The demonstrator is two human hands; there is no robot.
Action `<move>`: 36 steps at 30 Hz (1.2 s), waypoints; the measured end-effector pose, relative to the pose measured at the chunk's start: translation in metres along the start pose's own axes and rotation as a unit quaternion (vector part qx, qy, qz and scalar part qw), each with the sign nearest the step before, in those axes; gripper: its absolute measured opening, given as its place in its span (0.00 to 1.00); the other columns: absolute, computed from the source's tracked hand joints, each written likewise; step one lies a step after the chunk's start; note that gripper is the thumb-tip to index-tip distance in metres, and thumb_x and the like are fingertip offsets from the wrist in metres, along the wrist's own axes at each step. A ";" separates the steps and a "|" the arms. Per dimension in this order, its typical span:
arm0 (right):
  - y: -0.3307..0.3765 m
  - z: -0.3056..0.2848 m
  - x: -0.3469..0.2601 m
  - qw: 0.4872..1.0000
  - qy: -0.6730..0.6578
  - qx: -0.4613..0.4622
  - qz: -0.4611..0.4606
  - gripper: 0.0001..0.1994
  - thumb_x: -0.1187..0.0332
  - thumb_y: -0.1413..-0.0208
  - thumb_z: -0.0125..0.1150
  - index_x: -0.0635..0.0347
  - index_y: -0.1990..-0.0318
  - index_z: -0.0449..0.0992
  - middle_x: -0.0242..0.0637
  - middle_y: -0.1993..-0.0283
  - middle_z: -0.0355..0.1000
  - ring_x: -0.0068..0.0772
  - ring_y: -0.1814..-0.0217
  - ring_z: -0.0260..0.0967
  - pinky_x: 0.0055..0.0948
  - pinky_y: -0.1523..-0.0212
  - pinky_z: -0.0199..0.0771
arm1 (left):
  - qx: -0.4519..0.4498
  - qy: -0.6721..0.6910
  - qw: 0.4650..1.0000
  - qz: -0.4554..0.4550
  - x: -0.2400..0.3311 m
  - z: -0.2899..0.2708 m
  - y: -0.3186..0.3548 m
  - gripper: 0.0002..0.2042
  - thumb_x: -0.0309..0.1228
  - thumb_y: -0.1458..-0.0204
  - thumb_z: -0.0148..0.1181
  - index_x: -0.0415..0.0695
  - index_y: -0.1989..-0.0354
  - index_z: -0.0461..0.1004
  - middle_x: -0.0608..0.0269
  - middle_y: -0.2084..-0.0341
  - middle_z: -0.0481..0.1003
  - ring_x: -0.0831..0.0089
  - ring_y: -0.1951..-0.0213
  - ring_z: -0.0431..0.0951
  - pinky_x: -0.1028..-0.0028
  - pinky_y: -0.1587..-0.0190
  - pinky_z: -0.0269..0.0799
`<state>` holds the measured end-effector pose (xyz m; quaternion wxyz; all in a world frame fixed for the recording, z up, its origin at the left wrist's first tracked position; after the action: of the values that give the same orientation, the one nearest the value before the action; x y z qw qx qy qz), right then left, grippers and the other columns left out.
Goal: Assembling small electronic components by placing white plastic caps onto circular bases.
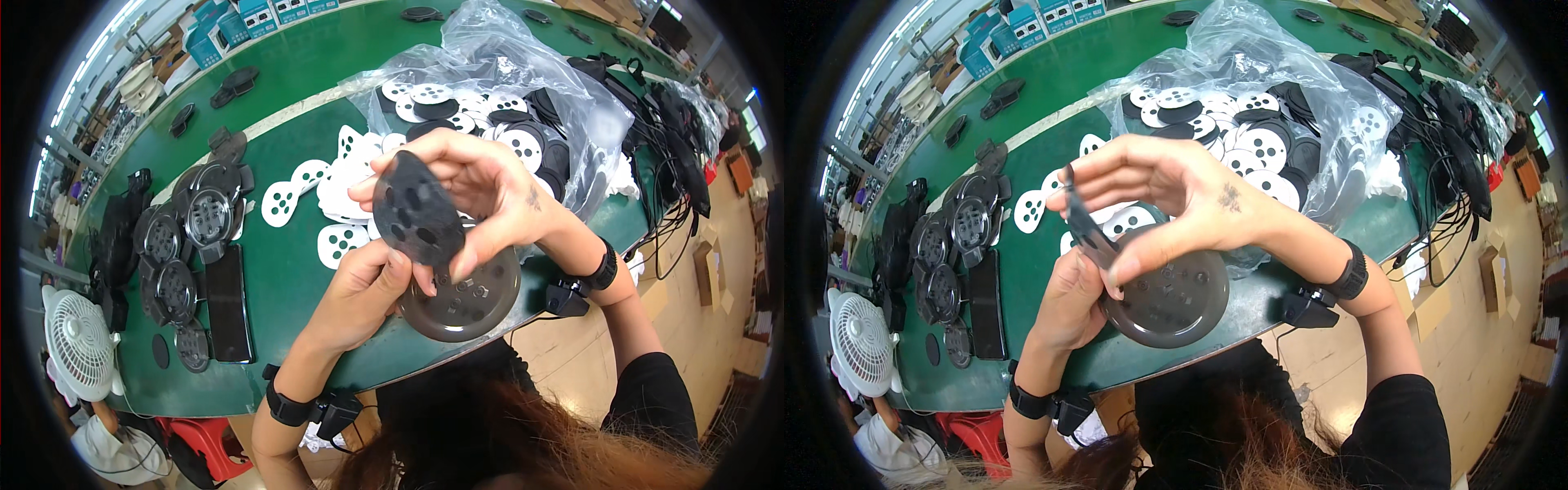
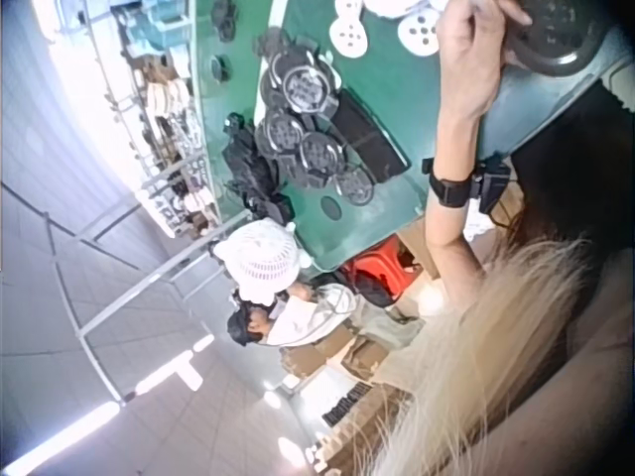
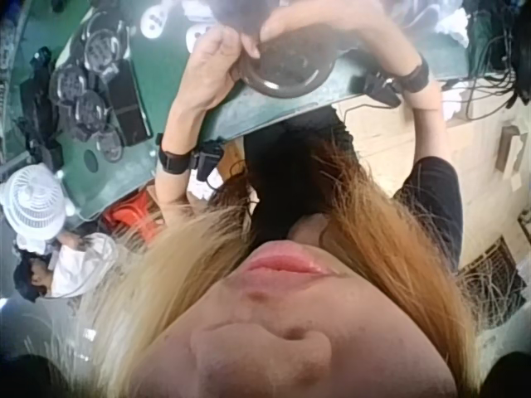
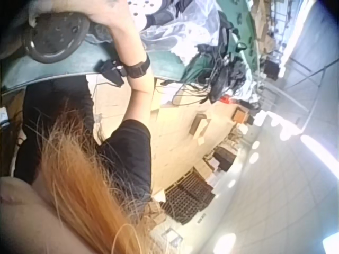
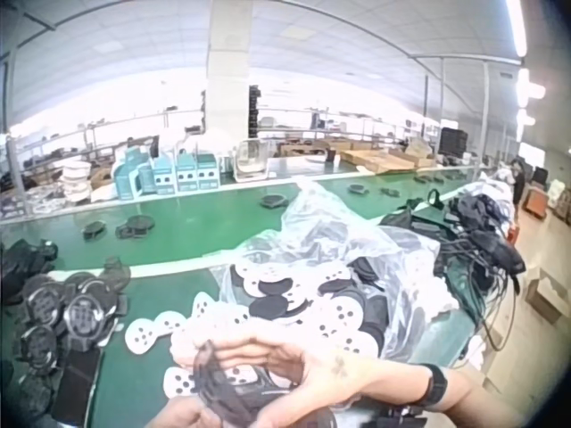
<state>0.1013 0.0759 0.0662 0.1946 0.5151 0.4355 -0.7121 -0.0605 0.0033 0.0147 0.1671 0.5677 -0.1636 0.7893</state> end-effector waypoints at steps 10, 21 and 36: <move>0.004 -0.010 -0.004 0.984 0.031 0.174 0.020 0.38 0.53 0.58 0.70 0.72 0.45 0.63 0.53 0.52 0.72 0.42 0.49 0.72 0.39 0.46 0.71 | 0.039 -0.014 0.996 0.081 0.008 0.003 -0.008 0.34 0.65 0.53 0.46 0.42 0.58 0.69 0.70 0.64 0.68 0.87 0.71 0.68 0.86 0.72 0.65; 0.004 -0.023 -0.022 0.975 0.168 0.145 0.015 0.16 0.71 0.51 0.65 0.67 0.54 0.75 0.36 0.60 0.75 0.24 0.56 0.72 0.23 0.54 0.71 | 0.249 -0.060 0.956 0.142 0.036 0.000 -0.001 0.15 0.34 0.38 0.41 0.45 0.45 0.57 0.61 0.59 0.66 0.81 0.61 0.70 0.80 0.62 0.69; 0.002 -0.015 -0.012 0.951 0.220 0.199 0.084 0.09 0.70 0.45 0.57 0.68 0.63 0.77 0.32 0.65 0.72 0.19 0.61 0.66 0.20 0.57 0.65 | 0.172 -0.095 0.927 0.319 0.030 0.001 0.000 0.14 0.16 0.48 0.53 0.35 0.54 0.60 0.54 0.56 0.68 0.73 0.53 0.70 0.73 0.48 0.65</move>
<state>0.1156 0.0855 0.0748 0.0464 0.7220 0.2720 -0.6345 -0.0686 0.0047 0.0438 -0.2102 0.5779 -0.2127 0.7594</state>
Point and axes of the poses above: each hand's wrist, its own y-axis away from the middle knuckle, its own z-axis out of the palm, x = y × z, the point moved 2 cm from there along -y, towards the middle knuckle
